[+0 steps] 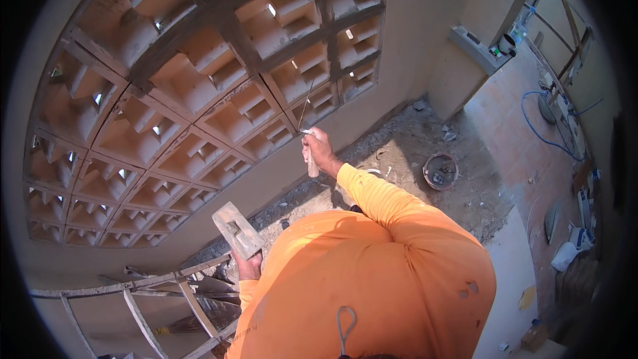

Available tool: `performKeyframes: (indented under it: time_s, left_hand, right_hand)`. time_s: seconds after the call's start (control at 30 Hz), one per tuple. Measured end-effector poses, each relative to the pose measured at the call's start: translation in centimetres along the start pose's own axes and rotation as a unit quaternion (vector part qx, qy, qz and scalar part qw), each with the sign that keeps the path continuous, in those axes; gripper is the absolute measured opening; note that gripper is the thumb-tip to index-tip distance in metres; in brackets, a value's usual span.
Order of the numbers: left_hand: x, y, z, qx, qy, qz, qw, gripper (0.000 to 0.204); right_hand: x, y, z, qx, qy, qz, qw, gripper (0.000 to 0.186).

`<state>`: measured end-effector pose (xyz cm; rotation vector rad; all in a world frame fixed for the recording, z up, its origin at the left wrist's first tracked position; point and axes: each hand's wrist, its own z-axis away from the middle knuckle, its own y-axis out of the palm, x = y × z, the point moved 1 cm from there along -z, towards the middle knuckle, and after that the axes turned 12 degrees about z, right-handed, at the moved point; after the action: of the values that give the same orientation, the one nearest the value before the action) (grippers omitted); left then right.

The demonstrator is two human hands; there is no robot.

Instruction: The person applies plaster to a ceiling grid using a brush and trowel. They repeatedly dip the brush into a bucket of plaster and spread it across the ceiling surface, then use a trowel to smooth the applied material.

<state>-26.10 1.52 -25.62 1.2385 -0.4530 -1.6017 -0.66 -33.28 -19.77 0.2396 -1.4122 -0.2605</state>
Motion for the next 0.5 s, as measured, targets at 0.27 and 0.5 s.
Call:
performKeyframes:
  time_s: [0.27,0.5]
  left_hand:
    - [3.6,7.0,-1.0,-0.034,-0.109,0.051,0.992,0.024]
    - [8.1,12.4,-3.8,0.023,-0.184,0.037,0.982,0.026]
  right_hand:
    - [-3.0,-13.8,6.9,0.049,0.124,0.364,0.922,0.017]
    - [6.2,-15.0,11.5,0.166,0.162,0.241,0.943,0.018]
